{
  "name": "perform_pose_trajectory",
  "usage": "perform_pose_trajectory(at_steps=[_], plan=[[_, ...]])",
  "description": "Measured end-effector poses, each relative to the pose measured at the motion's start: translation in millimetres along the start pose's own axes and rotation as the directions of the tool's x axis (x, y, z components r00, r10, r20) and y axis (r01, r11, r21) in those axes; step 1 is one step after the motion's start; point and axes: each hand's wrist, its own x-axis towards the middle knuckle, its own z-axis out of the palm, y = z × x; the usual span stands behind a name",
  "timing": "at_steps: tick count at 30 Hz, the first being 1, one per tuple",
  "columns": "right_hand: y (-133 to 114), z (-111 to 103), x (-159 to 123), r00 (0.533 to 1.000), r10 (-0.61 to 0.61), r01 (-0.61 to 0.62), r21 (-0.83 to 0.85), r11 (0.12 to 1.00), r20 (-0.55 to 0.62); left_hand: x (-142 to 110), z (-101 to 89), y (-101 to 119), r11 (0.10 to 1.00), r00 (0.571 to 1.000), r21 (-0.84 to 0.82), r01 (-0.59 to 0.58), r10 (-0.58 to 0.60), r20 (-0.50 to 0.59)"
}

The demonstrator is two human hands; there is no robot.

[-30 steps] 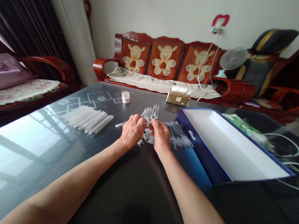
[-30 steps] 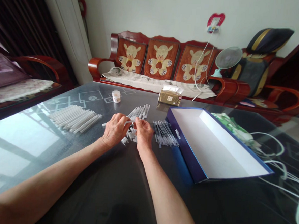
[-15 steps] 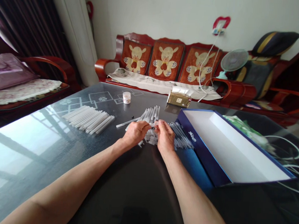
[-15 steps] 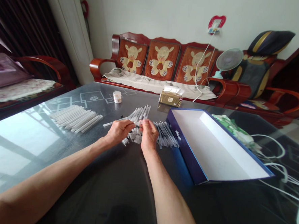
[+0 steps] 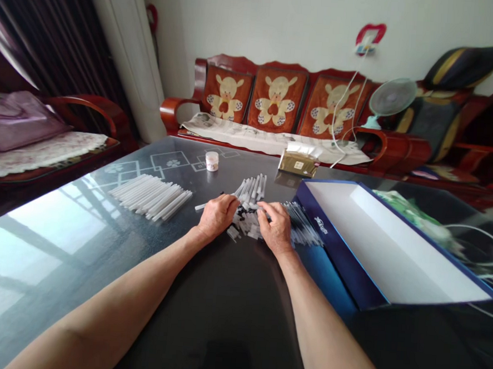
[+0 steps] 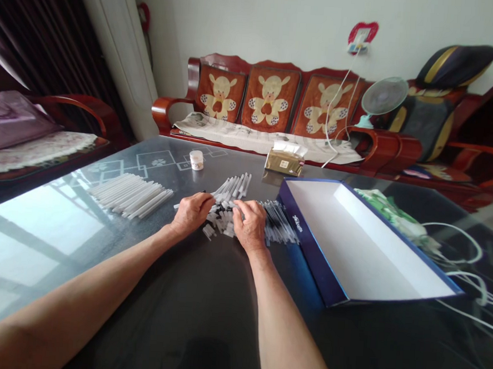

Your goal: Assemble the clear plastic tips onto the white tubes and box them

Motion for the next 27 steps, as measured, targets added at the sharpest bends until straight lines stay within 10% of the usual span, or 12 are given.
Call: perform_pose_trajectory(at_steps=[17, 27], plan=[[13, 8, 0, 0.994, -0.104, 0.106, -0.050, 0.993, 0.033, 8, -13.8, 1, 0.953, 0.983, 0.247, 0.175, -0.182, 0.005], [14, 9, 0, 0.993, -0.115, 0.115, -0.062, 0.991, 0.009, 35, -99.5, -102, 0.691, 0.869, 0.611, 0.386, -0.495, 0.011]])
